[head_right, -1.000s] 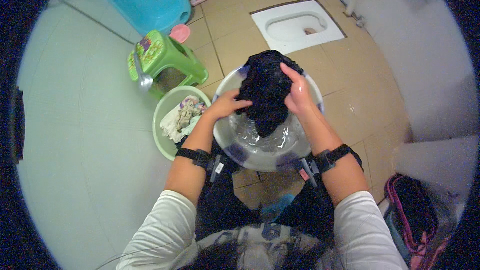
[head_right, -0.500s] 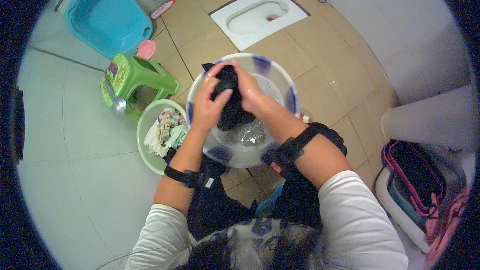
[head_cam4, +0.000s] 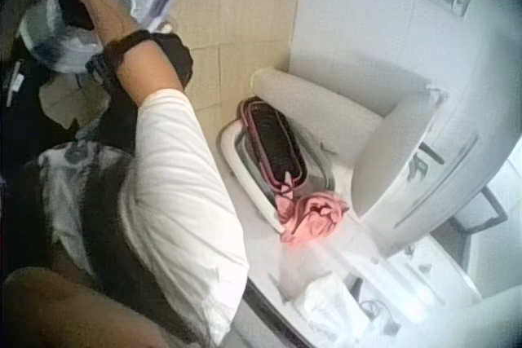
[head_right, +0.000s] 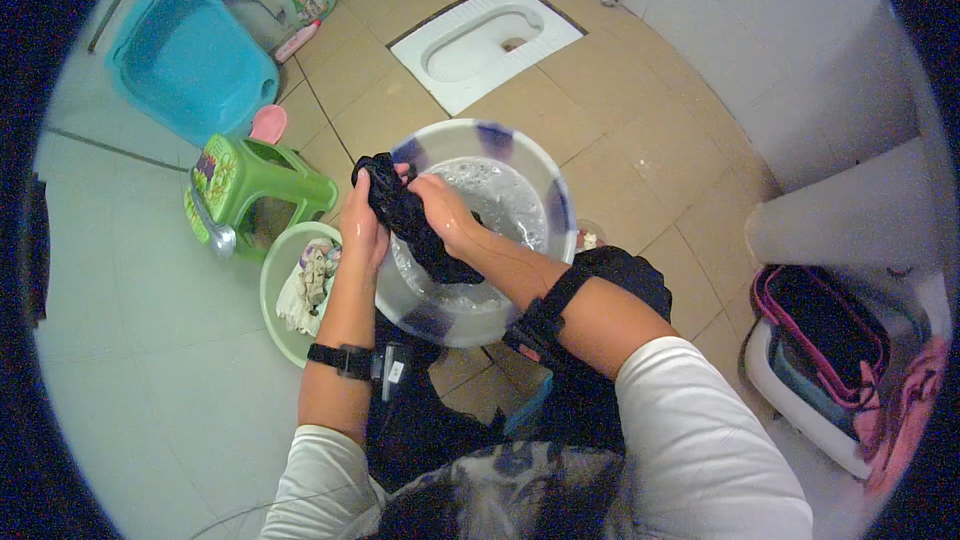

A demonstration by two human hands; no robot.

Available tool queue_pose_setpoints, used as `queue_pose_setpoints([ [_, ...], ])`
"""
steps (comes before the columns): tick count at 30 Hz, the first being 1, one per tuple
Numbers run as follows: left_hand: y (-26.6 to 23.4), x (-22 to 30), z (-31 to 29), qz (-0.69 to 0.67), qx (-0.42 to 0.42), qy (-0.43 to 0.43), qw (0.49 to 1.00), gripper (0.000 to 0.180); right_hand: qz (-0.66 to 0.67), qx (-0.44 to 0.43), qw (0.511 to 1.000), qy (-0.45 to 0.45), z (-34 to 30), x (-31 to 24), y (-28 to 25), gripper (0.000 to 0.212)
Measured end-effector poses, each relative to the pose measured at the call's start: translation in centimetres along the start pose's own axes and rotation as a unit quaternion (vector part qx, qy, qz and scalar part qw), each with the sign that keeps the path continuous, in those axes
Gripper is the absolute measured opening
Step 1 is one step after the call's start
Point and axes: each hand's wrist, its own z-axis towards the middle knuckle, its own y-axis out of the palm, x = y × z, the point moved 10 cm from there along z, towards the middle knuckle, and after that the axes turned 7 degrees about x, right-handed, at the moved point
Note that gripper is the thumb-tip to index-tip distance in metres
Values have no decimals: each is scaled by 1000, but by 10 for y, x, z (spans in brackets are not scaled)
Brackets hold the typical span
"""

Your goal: The person sits on a small stool and hand-washes clothes in a large basin filled with soapy water. They scrub a light-colored cloth, wring it out, and then add a dark garment to the basin, submerging and scrubbing it by hand.

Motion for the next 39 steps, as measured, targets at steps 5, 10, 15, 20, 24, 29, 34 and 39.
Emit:
queue_pose_setpoints([
  [5,35,17,-29,279,-79,182,940,22,44,66,993,90,-2,6,-9,26],
  [10,42,20,-28,306,-118,159,931,38,-108,15,994,22,-1,3,-5,36],
  [15,44,15,-37,369,-189,121,902,57,-174,-28,981,-77,-2,-21,-3,34],
  [20,20,3,-23,442,-146,64,883,38,-43,-9,999,-26,9,-14,-8,28],
  [24,2,39,-22,250,-21,75,965,29,-87,-3,990,-110,9,-49,-15,25],
  [29,-9,56,-25,-54,-22,21,998,30,-159,56,976,-138,18,-64,-43,26],
  [34,7,71,-44,-81,-112,24,990,50,-389,17,895,-219,25,-49,-35,45],
  [39,12,88,-61,-152,-158,52,974,55,-512,-6,770,-381,11,-48,-15,57],
])
